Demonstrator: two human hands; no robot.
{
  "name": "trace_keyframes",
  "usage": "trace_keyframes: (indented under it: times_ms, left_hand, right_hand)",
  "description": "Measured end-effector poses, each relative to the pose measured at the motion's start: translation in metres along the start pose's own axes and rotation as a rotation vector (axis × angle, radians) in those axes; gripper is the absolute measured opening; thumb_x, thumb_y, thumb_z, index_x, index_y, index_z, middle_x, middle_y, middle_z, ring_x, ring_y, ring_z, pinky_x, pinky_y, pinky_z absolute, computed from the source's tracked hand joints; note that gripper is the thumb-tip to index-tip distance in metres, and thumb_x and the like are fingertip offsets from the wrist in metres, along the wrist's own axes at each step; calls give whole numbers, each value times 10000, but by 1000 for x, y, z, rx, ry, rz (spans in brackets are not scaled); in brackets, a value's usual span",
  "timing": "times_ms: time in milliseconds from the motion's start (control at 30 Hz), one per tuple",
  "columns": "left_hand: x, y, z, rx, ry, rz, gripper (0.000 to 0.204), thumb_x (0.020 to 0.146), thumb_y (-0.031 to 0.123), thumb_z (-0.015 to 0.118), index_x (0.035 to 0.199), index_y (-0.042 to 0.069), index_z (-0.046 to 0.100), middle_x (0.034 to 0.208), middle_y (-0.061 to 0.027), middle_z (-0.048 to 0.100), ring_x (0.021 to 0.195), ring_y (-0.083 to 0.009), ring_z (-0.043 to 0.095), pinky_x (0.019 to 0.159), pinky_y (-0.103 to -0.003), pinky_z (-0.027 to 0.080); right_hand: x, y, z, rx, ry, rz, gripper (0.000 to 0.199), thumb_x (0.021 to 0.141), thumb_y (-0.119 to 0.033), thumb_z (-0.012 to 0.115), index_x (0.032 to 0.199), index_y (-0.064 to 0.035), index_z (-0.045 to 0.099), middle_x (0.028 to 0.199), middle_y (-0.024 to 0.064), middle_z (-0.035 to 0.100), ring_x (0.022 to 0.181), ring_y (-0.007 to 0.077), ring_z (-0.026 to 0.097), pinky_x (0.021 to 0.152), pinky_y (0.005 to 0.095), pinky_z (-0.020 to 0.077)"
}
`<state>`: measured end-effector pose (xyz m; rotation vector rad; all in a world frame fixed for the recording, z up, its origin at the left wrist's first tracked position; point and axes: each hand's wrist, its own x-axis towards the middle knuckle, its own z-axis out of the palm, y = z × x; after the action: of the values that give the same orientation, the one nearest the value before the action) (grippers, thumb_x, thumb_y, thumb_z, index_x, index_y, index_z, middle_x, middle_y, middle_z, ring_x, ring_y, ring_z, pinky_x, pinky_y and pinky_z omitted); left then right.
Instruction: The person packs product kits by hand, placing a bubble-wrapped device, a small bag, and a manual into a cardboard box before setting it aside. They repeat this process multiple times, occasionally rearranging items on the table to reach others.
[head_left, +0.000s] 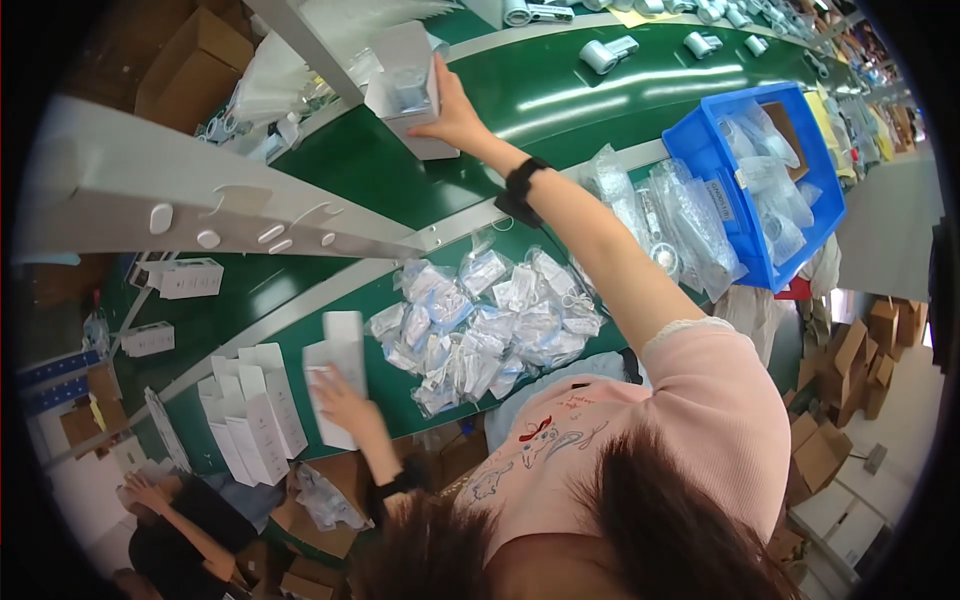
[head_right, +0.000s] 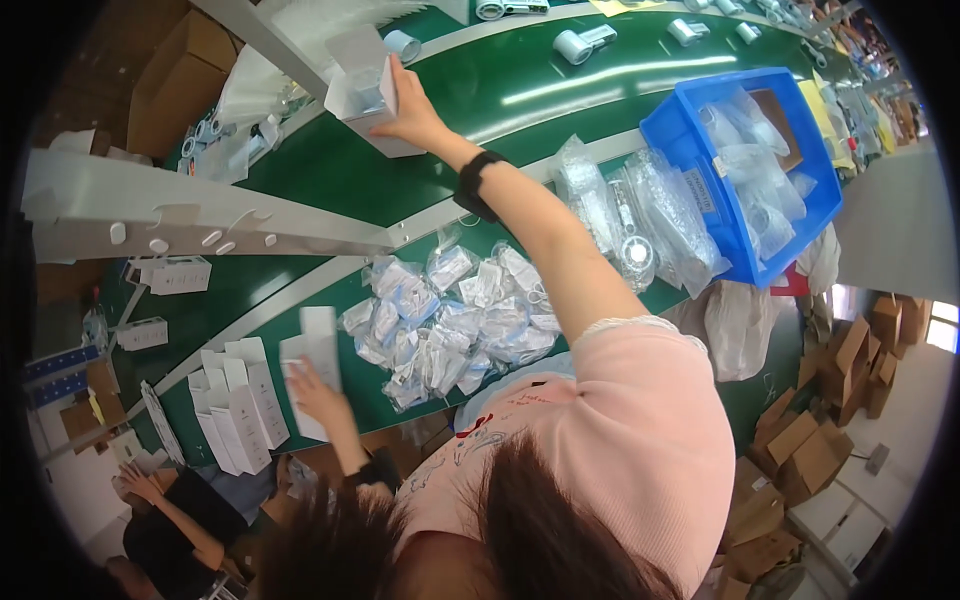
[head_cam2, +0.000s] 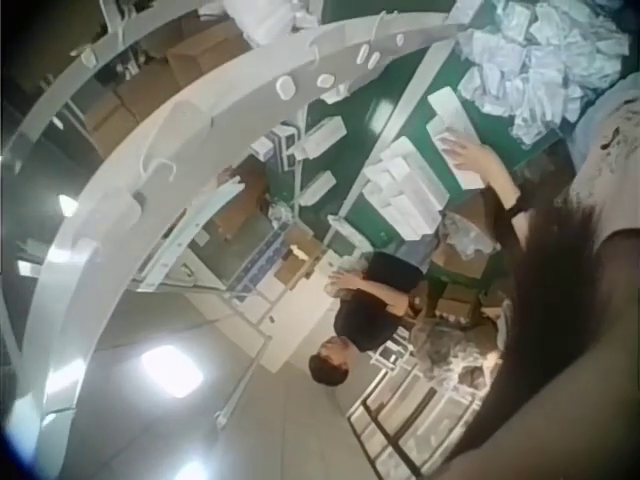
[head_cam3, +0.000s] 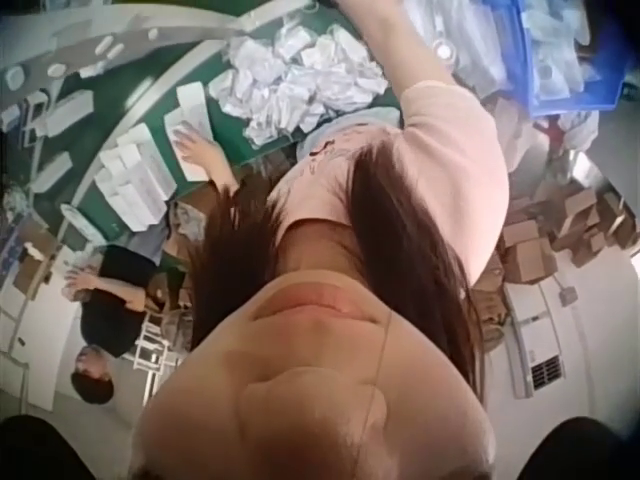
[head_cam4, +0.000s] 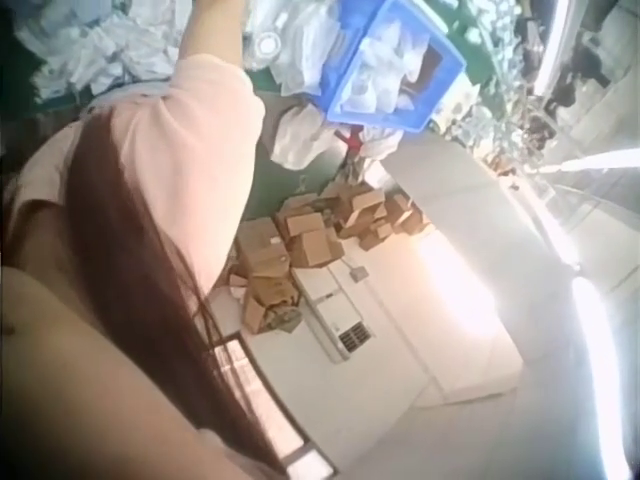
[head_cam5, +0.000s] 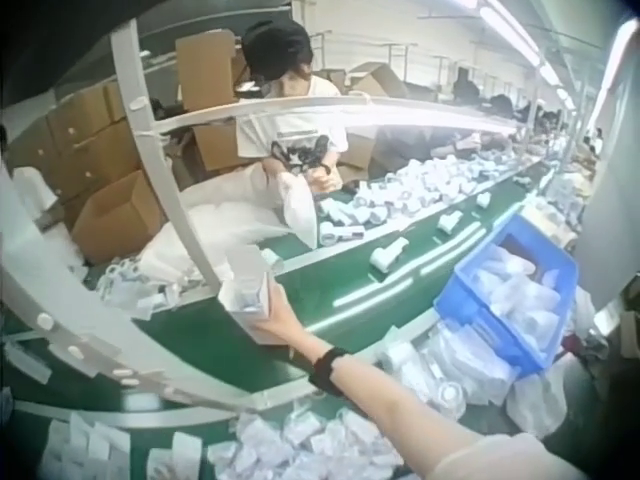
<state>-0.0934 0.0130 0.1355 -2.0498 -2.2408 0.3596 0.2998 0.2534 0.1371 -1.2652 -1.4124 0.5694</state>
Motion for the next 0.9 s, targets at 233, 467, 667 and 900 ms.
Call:
trace_keyframes:
  times_ms: [233, 467, 667, 900]
  left_hand:
    - [6, 3, -24, -385, -49, 9, 704, 710, 174, 648, 1319, 97, 302, 1324, -159, 325, 1173, -343, 339, 908, -452, 340]
    - [46, -68, 39, -1142, -459, 77, 632, 756, 197, 626, 1272, 1, 319, 1228, -165, 423, 1082, -262, 433, 913, -339, 340]
    - [34, -41, -14, -1601, -426, -186, 718, 735, 117, 631, 1320, 6, 228, 1266, -131, 383, 1101, -227, 428, 921, -286, 338]
    - [-7, 24, -121, -1727, -128, 190, 840, 588, 138, 736, 1292, 64, 284, 1242, -98, 381, 1102, -225, 410, 942, -333, 325]
  right_hand:
    - [-26, 13, -37, -330, 5, -217, 997, 576, -160, 748, 1358, -101, 132, 1265, 210, 307, 1174, 360, 319, 978, 384, 297]
    - [-124, -30, -194, -891, -1002, -100, 379, 668, 14, 533, 1027, -106, 549, 1063, 85, 532, 1101, 262, 433, 894, 336, 393]
    - [-169, -17, -223, -920, -1096, -590, 336, 661, -41, 553, 985, -131, 552, 1023, 37, 531, 1148, 240, 399, 994, 418, 293]
    - [-145, -5, -216, -1051, -1158, -499, 428, 579, -156, 645, 981, -74, 523, 987, 94, 520, 1126, 274, 414, 1043, 472, 184]
